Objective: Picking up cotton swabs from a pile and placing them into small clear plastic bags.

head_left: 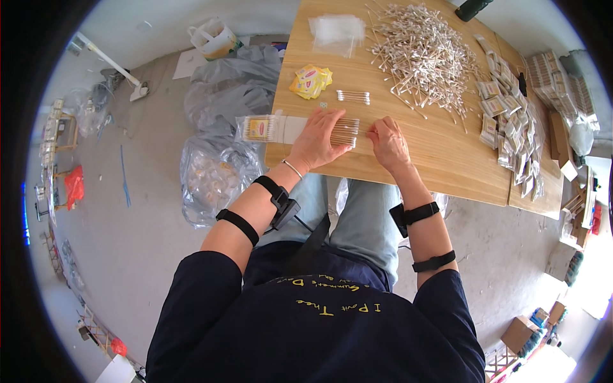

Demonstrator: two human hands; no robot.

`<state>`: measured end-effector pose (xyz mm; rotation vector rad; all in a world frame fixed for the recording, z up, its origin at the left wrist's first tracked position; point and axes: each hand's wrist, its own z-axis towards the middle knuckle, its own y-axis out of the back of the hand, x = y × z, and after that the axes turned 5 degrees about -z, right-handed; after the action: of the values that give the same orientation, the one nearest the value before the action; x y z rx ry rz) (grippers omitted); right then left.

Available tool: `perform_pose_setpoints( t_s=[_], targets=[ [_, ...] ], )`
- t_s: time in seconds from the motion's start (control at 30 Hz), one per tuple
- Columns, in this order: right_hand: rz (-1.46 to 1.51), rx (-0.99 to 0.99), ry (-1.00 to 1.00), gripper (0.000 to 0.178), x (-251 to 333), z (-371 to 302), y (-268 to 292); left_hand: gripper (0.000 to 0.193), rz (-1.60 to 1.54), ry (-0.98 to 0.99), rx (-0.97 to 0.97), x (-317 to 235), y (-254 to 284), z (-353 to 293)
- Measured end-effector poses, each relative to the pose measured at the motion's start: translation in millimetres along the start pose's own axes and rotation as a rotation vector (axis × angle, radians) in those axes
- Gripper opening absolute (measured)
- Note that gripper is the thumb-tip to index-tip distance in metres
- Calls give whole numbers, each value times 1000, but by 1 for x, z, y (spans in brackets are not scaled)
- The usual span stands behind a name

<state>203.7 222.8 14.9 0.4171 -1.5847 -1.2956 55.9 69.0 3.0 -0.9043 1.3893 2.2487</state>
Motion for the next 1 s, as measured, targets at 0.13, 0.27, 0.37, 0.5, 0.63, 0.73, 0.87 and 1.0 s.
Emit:
perform_pose_setpoints(
  t_s=[0.13,0.27,0.37,0.5,0.63,0.73,0.87,1.0],
  targets=[
    [176,-16,-119,8,-2,8,5,77,9,-3,11,1,3,-1],
    [7,-55,-94,6,4,25,-1,79,-68,51,-51,-11,2,3],
    [-64,-21,11,7,23,30,-11,77,-156,77,-154,-7,0,-1],
    [102,-48,7,13,22,29,-20,72,108,-46,-20,-1,-1,0],
    [50,-196,-38,14,18,43,-16,65,97,-48,13,0,0,-1],
    [-55,-168,-61,13,21,51,-17,61,-21,15,-30,1,-1,-2],
    [-46,-125,-66,13,25,39,-18,55,-373,180,-188,1,5,-2],
    [8,-195,21,12,31,30,-30,51,-782,193,-403,15,-1,0]
  ],
)
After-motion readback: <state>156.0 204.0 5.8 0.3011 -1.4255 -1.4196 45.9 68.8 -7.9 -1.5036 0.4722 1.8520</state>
